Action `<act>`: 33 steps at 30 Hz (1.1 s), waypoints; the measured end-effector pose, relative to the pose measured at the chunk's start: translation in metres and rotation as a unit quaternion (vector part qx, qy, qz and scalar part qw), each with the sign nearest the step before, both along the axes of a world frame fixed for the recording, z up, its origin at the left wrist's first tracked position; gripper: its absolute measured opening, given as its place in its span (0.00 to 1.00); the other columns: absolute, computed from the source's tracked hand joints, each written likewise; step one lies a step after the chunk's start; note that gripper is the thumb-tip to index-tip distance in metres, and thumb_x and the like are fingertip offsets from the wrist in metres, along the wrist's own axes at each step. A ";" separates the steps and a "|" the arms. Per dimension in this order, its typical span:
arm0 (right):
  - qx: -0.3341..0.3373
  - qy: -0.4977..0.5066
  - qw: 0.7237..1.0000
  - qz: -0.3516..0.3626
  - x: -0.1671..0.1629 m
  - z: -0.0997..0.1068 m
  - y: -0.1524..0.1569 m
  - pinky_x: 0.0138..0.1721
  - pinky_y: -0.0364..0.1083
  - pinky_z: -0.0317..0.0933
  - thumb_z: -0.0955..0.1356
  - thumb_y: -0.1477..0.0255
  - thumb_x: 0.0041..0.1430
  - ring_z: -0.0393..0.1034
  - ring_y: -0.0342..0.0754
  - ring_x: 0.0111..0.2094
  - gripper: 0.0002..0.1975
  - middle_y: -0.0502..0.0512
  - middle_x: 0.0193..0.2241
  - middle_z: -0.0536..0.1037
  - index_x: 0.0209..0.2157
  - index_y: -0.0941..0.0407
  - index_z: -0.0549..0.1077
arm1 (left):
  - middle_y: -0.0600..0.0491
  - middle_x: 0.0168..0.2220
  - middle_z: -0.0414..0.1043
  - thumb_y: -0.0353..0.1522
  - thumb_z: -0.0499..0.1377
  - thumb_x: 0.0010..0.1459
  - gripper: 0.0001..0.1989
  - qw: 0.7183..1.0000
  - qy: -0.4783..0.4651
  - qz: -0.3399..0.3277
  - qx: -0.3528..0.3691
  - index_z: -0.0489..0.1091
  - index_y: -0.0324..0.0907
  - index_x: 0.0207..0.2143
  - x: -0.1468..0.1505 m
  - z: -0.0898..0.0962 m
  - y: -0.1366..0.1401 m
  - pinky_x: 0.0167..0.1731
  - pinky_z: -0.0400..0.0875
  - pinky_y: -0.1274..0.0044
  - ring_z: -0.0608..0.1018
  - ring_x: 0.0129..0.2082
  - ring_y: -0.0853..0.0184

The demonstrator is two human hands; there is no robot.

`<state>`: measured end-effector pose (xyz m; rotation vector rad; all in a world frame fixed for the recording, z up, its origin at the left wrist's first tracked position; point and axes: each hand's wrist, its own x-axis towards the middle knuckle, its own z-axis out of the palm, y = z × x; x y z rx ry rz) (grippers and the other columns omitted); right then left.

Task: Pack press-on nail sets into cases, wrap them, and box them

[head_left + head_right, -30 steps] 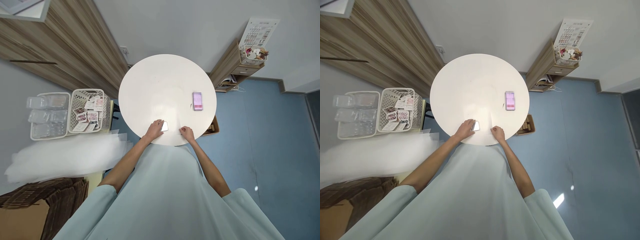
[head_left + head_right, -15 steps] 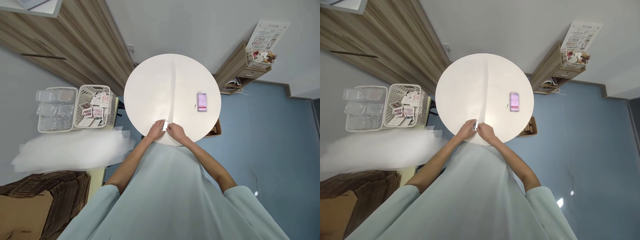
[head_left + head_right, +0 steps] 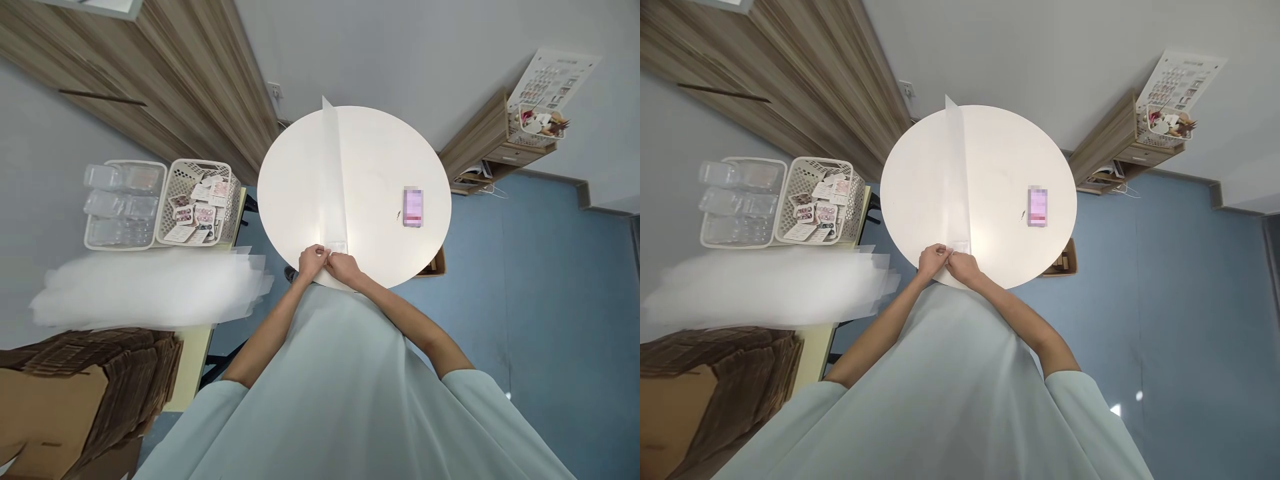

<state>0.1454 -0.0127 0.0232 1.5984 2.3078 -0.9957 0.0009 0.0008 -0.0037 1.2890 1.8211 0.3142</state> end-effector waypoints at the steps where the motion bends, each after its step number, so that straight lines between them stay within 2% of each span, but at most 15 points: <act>1: 0.001 0.005 1.000 -0.001 0.000 0.000 0.000 0.36 0.47 0.61 0.66 0.66 0.74 0.77 0.54 0.41 0.12 0.60 0.41 0.81 0.37 0.55 0.78 | 0.50 0.46 0.85 0.39 0.62 0.65 0.09 1.000 0.001 0.005 -0.003 0.80 0.46 0.41 -0.001 -0.002 0.001 0.51 0.75 0.69 0.84 0.48 0.57; 5: 0.009 0.019 0.999 -0.047 0.012 0.001 0.002 0.36 0.46 0.61 0.67 0.62 0.74 0.76 0.52 0.40 0.13 0.58 0.43 0.81 0.39 0.54 0.79 | 0.51 0.44 0.85 0.37 0.61 0.65 0.09 1.000 0.007 0.017 -0.018 0.80 0.47 0.40 -0.005 -0.009 0.000 0.50 0.75 0.69 0.84 0.48 0.58; 9: 0.030 0.026 0.987 -0.153 0.033 0.000 0.008 0.36 0.45 0.60 0.67 0.62 0.73 0.75 0.50 0.39 0.12 0.56 0.42 0.82 0.39 0.53 0.79 | 0.51 0.41 0.85 0.37 0.60 0.63 0.09 0.999 0.019 0.017 -0.029 0.80 0.47 0.40 -0.005 -0.010 0.000 0.49 0.75 0.69 0.84 0.46 0.57; 13: -0.004 0.009 0.966 -0.258 0.047 -0.005 0.016 0.34 0.45 0.60 0.70 0.60 0.70 0.75 0.52 0.38 0.12 0.57 0.38 0.82 0.35 0.53 0.78 | 0.50 0.42 0.85 0.35 0.60 0.61 0.07 0.999 0.041 0.008 -0.031 0.79 0.47 0.38 -0.001 -0.007 0.000 0.47 0.74 0.69 0.83 0.45 0.56; 17: -0.070 0.015 0.955 -0.287 0.048 -0.010 0.022 0.30 0.45 0.57 0.70 0.59 0.68 0.74 0.51 0.31 0.16 0.53 0.25 0.77 0.27 0.51 0.75 | 0.49 0.44 0.84 0.36 0.60 0.61 0.07 0.997 0.071 -0.004 -0.043 0.77 0.47 0.38 0.004 -0.004 0.000 0.44 0.73 0.68 0.83 0.46 0.54; 19: -0.089 0.029 0.950 -0.298 0.047 -0.012 0.023 0.29 0.44 0.57 0.70 0.60 0.67 0.74 0.50 0.30 0.15 0.51 0.23 0.76 0.26 0.51 0.75 | 0.48 0.44 0.84 0.36 0.59 0.62 0.07 0.996 0.084 -0.006 -0.044 0.77 0.47 0.38 0.006 -0.004 -0.001 0.44 0.73 0.67 0.83 0.46 0.53; 23: -0.102 0.064 0.934 -0.335 0.044 -0.012 0.022 0.32 0.44 0.62 0.71 0.62 0.65 0.77 0.48 0.31 0.09 0.50 0.26 0.81 0.32 0.52 0.75 | 0.47 0.44 0.83 0.36 0.58 0.64 0.08 0.995 0.095 -0.010 -0.039 0.76 0.48 0.41 0.008 -0.006 -0.003 0.46 0.73 0.66 0.82 0.48 0.52; 26: -0.123 0.098 0.921 -0.356 0.041 -0.011 0.019 0.34 0.43 0.64 0.71 0.62 0.66 0.78 0.48 0.30 0.09 0.50 0.24 0.81 0.37 0.54 0.75 | 0.44 0.44 0.81 0.36 0.56 0.66 0.09 0.992 0.115 -0.027 -0.034 0.75 0.47 0.42 0.010 -0.007 -0.005 0.46 0.74 0.64 0.81 0.48 0.50; 29: -0.123 0.110 0.917 -0.363 0.039 -0.010 0.018 0.34 0.42 0.64 0.72 0.63 0.66 0.78 0.46 0.28 0.09 0.49 0.26 0.82 0.37 0.54 0.75 | 0.40 0.49 0.79 0.35 0.55 0.66 0.12 0.987 0.153 -0.041 0.010 0.74 0.43 0.47 0.012 -0.007 -0.007 0.45 0.76 0.62 0.81 0.48 0.49; 31: -0.126 0.110 0.918 -0.360 0.038 -0.010 0.018 0.34 0.42 0.63 0.72 0.64 0.66 0.77 0.44 0.26 0.09 0.49 0.29 0.83 0.35 0.55 0.75 | 0.36 0.56 0.74 0.31 0.55 0.64 0.17 0.980 0.169 -0.065 0.088 0.71 0.39 0.55 0.012 -0.008 -0.009 0.48 0.77 0.60 0.79 0.54 0.48; 33: -0.130 0.111 0.918 -0.358 0.039 -0.011 0.018 0.33 0.41 0.63 0.72 0.64 0.67 0.77 0.43 0.25 0.10 0.49 0.30 0.83 0.34 0.55 0.75 | 0.33 0.65 0.67 0.26 0.54 0.62 0.25 0.963 0.160 -0.124 0.179 0.67 0.36 0.62 0.012 -0.010 -0.010 0.56 0.74 0.57 0.73 0.64 0.47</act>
